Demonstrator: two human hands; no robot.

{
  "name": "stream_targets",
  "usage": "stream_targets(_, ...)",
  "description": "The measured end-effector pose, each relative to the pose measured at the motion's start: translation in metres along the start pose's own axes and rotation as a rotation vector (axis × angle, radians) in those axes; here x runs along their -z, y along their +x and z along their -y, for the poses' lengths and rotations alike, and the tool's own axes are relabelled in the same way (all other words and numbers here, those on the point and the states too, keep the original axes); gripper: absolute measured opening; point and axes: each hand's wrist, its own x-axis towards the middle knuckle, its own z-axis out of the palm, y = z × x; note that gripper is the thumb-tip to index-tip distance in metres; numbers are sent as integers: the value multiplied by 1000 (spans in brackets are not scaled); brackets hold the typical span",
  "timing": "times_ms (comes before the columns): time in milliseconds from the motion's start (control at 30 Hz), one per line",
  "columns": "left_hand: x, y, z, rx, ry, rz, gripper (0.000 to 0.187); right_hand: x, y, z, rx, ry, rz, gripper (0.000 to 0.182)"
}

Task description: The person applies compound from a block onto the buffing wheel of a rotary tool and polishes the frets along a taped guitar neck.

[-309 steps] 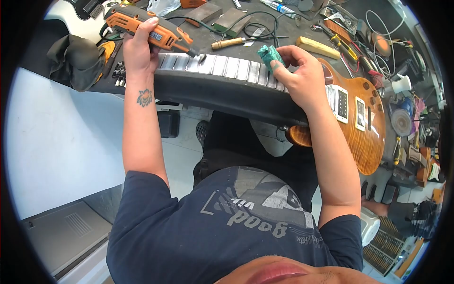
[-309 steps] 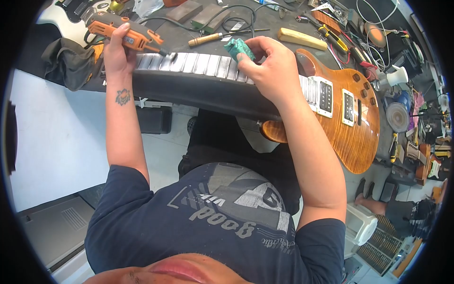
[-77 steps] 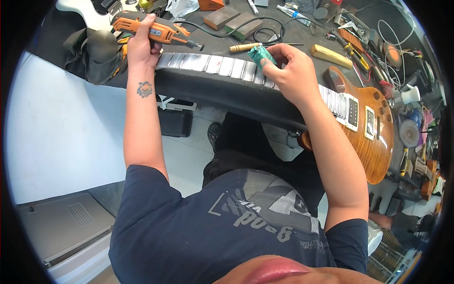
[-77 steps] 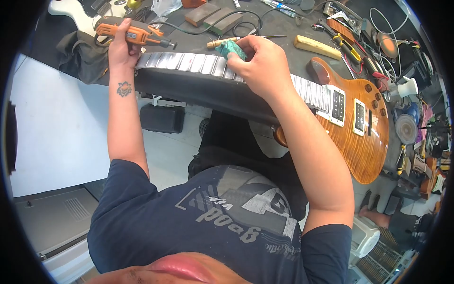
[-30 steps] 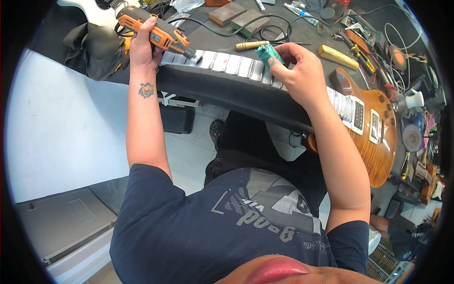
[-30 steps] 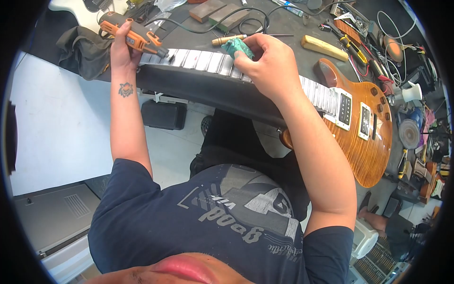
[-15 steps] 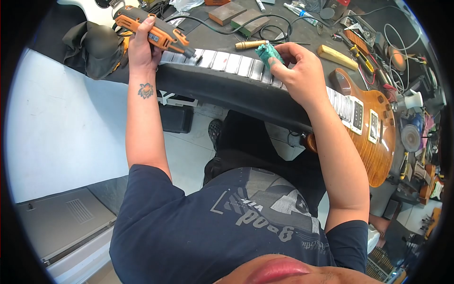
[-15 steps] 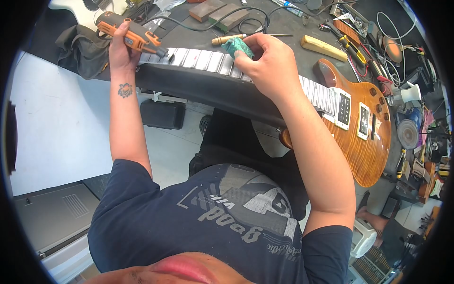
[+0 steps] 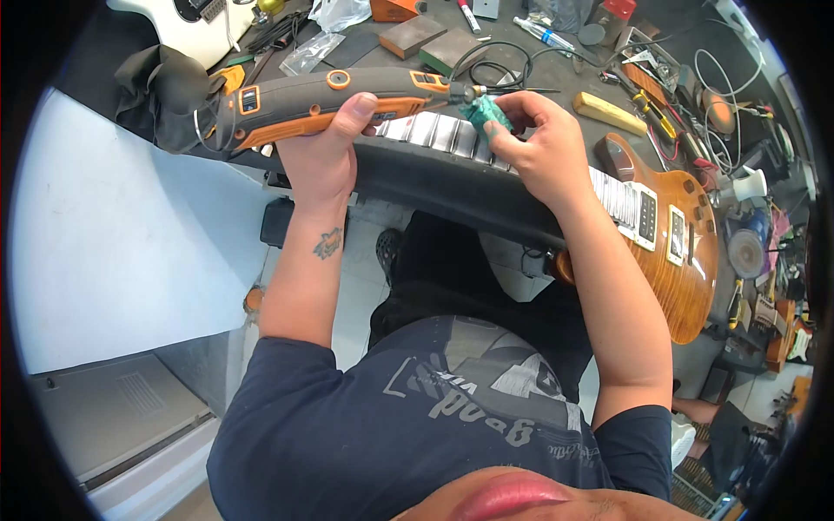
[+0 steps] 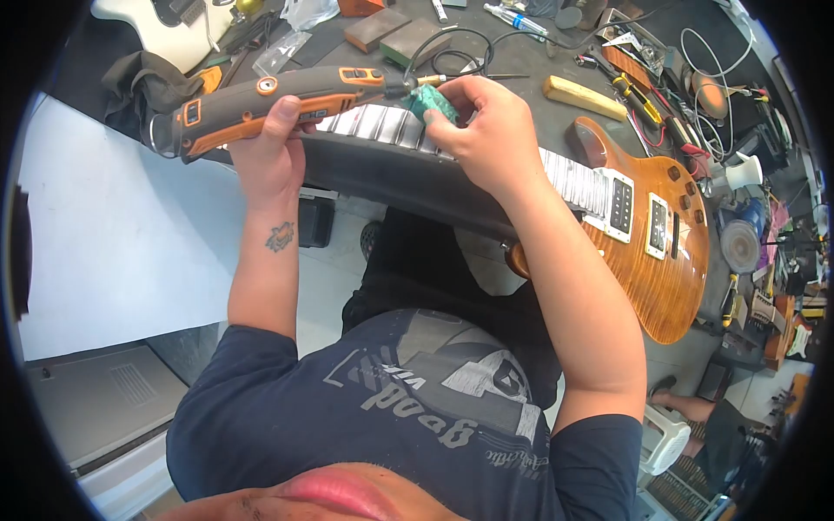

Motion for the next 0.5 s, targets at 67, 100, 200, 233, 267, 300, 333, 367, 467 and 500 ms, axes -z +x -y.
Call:
stream_targets(67, 0, -1, 3, 21, -16, 12, 37, 1, -2, 2, 22, -48, 24, 31)
stream_targets(100, -1, -2, 1, 41, -18, 14, 37, 0, -2, 2, 24, -37, -3, 30)
stream_targets(200, -1, -4, -7, 53, -19, -22, 38, 3, 2, -5, -86, 76, -22, 30)
stream_targets(233, -3, -1, -8, 23, -19, -57, 39, 4, 1, -4, -48, 50, -23, 31)
stream_targets(267, -4, 2, -9, -9, -19, -92, 40, 4, -1, -3, -7, 23, -24, 31)
stream_targets(300, -2, 4, -9, -19, -15, -88, 39, 4, -3, -2, 31, -3, -23, 31)
stream_targets(333, 3, 7, -11, -29, -11, -84, 39, 4, -4, 2, 44, -11, -16, 32)
stream_targets(367, 7, 8, -13, -39, -5, -80, 39, 3, -4, 2, 48, -6, -19, 32)
stream_targets(467, 1, 7, -16, -15, 14, -73, 35, 0, -2, 0, 79, -5, -23, 33)
stream_targets(500, -1, 6, -16, -4, 17, -64, 34, 0, -1, -1, 95, -16, -23, 33)
